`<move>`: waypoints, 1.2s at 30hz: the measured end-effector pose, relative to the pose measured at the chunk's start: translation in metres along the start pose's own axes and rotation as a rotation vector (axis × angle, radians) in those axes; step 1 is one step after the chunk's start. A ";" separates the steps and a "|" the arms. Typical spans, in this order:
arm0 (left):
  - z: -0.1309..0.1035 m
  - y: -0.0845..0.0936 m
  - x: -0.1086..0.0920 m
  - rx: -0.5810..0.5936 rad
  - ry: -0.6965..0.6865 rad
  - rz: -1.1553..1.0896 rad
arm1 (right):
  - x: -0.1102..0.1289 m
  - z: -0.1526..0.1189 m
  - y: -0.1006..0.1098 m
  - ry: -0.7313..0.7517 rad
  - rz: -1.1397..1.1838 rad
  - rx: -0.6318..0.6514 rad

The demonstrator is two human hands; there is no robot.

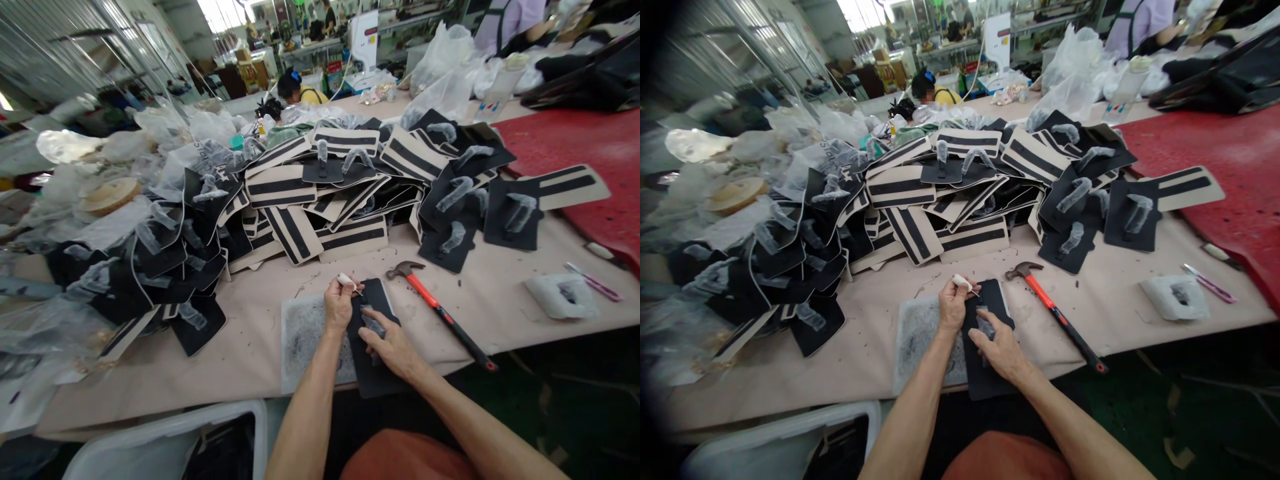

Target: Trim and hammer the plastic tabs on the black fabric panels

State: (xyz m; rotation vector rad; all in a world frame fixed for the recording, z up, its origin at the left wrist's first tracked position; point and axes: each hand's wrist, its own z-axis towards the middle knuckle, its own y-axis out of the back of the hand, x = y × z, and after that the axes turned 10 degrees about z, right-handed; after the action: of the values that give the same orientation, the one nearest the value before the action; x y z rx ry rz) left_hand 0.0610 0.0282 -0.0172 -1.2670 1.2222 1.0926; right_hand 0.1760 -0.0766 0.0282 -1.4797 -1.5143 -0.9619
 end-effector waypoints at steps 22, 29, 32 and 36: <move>-0.011 -0.005 0.002 0.018 -0.442 0.665 | -0.007 -0.004 0.035 0.329 -0.157 -0.021; -0.008 -0.004 0.008 0.129 -0.495 0.676 | -0.027 0.008 0.141 0.237 -0.788 -0.499; -0.005 -0.002 0.006 0.142 -0.452 0.615 | -0.024 0.013 0.150 -0.090 -0.425 -0.313; -0.004 0.001 0.003 0.177 -0.429 0.550 | 0.000 0.014 0.133 -0.352 -0.029 -0.106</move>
State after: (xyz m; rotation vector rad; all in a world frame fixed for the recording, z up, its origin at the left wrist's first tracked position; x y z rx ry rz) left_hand 0.0601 0.0244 -0.0205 -0.5224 1.3235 1.5146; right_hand 0.3081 -0.0601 0.0216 -1.7786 -1.7578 -0.8392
